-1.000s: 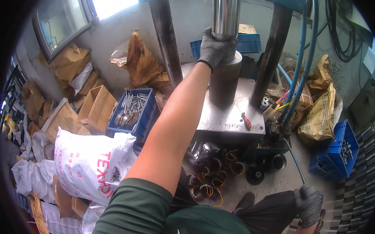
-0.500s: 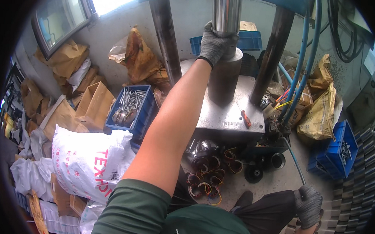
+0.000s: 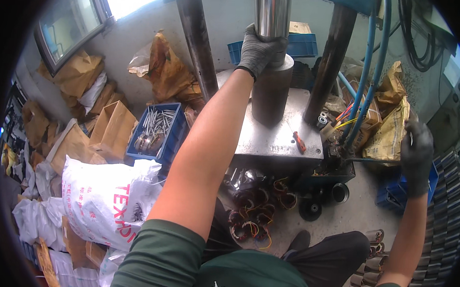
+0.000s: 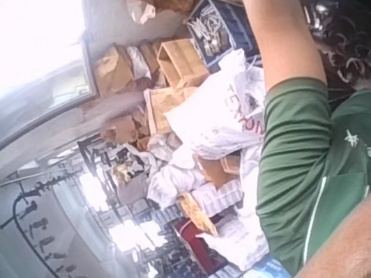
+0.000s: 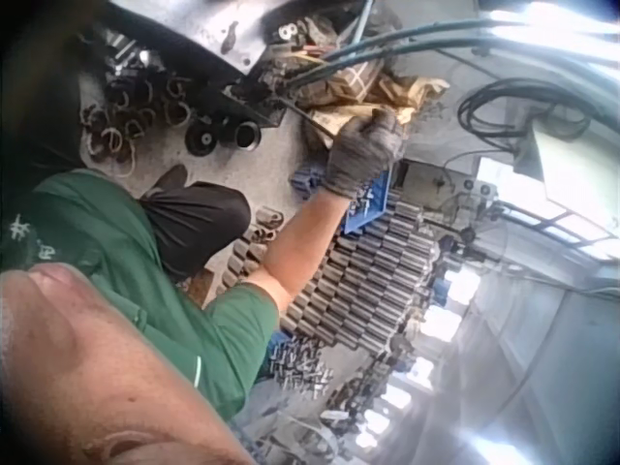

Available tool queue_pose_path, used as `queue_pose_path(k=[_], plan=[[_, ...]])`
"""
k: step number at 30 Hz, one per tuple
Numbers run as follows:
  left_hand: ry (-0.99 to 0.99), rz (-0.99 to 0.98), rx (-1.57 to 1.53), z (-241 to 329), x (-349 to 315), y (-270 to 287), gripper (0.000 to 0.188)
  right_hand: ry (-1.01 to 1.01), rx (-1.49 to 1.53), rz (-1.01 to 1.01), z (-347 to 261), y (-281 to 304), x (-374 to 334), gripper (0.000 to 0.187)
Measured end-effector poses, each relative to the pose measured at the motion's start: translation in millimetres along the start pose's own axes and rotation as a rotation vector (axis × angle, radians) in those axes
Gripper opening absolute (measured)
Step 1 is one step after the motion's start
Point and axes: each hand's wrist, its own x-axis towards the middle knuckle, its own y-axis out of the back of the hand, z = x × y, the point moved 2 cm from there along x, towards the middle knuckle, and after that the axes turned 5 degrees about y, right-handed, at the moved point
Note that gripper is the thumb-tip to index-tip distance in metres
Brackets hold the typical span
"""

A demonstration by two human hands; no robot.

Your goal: Using a hydraulic press to assemble metal sleeves onto wire-wound cores.

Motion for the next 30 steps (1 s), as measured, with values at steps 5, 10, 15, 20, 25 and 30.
queue_pose_path(k=[5, 10, 15, 20, 25, 30], plan=[[-0.021, -0.003, -0.119, -7.8, 16.0, 4.7, 0.073, -0.12, 0.099, 0.011, 29.2, -17.8, -8.8, 0.018], [-0.151, 0.009, 0.055, -18.5, 13.2, 15.3, 0.07, -0.234, 0.307, -0.338, -11.5, 27.7, -90.0, 0.027], [0.016, 0.008, -0.123, -4.2, 5.0, -14.3, 0.043, -0.36, 0.371, -0.679, -98.8, 68.1, -148.0, 0.031], [0.647, -0.239, -1.385, -42.8, 57.3, -6.5, 0.034, -0.4, 0.249, -0.706, -113.4, 63.8, -173.3, 0.013], [0.339, -0.323, -1.02, -47.9, 60.1, 3.4, 0.034, -0.453, 0.172, -0.749, -114.5, 61.3, -168.1, 0.013], [0.044, -0.119, -0.371, -27.0, 38.4, -2.1, 0.054, -0.463, 0.193, -0.663, -111.8, 61.0, -172.9, 0.017]])
